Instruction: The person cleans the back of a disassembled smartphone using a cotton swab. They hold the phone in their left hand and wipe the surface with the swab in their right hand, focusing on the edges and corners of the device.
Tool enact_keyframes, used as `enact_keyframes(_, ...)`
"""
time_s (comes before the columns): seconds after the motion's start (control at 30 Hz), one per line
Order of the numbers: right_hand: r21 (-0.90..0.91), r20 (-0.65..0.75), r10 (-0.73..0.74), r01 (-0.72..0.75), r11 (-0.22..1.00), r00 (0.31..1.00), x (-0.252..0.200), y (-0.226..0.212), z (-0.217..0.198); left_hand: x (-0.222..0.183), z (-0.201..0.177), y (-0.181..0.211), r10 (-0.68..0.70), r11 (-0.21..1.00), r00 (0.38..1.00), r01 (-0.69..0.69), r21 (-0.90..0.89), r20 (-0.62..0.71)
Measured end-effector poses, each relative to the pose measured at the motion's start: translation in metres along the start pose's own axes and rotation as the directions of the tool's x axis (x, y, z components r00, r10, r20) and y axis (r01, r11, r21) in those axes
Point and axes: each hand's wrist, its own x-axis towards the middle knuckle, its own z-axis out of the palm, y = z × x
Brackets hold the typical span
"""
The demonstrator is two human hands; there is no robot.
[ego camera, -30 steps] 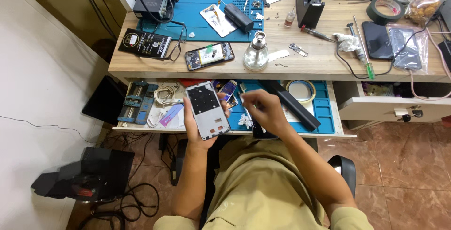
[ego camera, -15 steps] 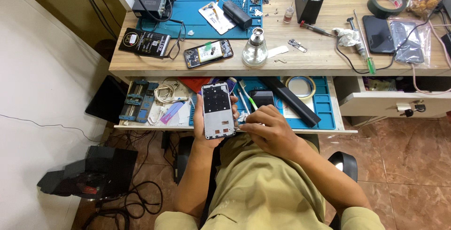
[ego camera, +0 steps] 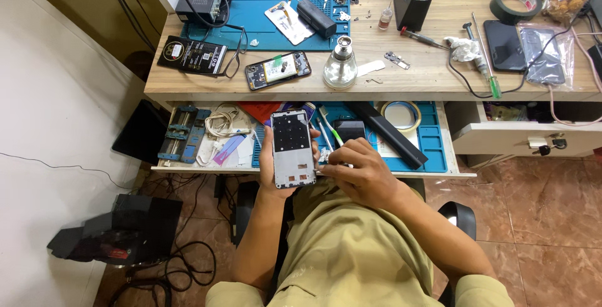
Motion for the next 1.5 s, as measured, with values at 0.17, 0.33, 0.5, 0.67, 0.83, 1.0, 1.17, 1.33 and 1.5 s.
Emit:
enact_keyframes(0.17,-0.04,-0.012,0.013,-0.014,0.999,1.0,0.003,0.004,-0.002,-0.001,0.005,-0.006,0.009,1.0,1.0,-0.008,0.012,-0.024)
enact_keyframes(0.33,-0.103,-0.018,-0.025,0.024,0.994,1.0,0.003,0.014,-0.001,-0.004,0.016,-0.013,0.043,0.999,0.994,-0.04,0.025,-0.103)
enact_keyframes(0.5,-0.175,-0.006,-0.03,0.029,0.984,1.0,0.003,0.023,0.0,-0.005,0.021,-0.018,0.068,0.997,0.984,-0.07,-0.008,-0.164)
enact_keyframes(0.67,-0.222,-0.004,-0.041,0.039,0.974,0.999,0.008,0.029,-0.004,-0.01,0.03,-0.023,0.041,0.996,0.99,-0.051,-0.067,-0.134)
enact_keyframes(0.83,-0.242,-0.016,-0.04,0.035,0.97,0.999,0.013,0.03,-0.004,-0.011,0.029,-0.019,0.026,1.0,0.992,-0.028,-0.014,-0.127)
enact_keyframes(1.0,-0.289,0.001,-0.025,0.024,0.957,1.0,0.012,0.036,0.0,-0.003,0.001,-0.014,-0.075,0.997,0.997,0.075,-0.002,0.017)
enact_keyframes(1.17,-0.305,0.007,-0.001,0.003,0.952,1.0,0.011,0.045,0.002,-0.004,0.01,-0.011,-0.059,0.998,0.998,0.059,-0.002,0.018)
enact_keyframes(1.33,-0.322,-0.017,0.039,-0.043,0.946,0.999,0.009,0.055,0.001,-0.004,0.01,-0.014,-0.083,0.996,0.996,0.082,0.035,0.043)
enact_keyframes(1.5,-0.315,-0.011,0.074,-0.074,0.946,0.997,0.009,0.048,0.002,-0.005,0.017,-0.014,-0.055,0.998,0.998,0.055,0.021,0.008)
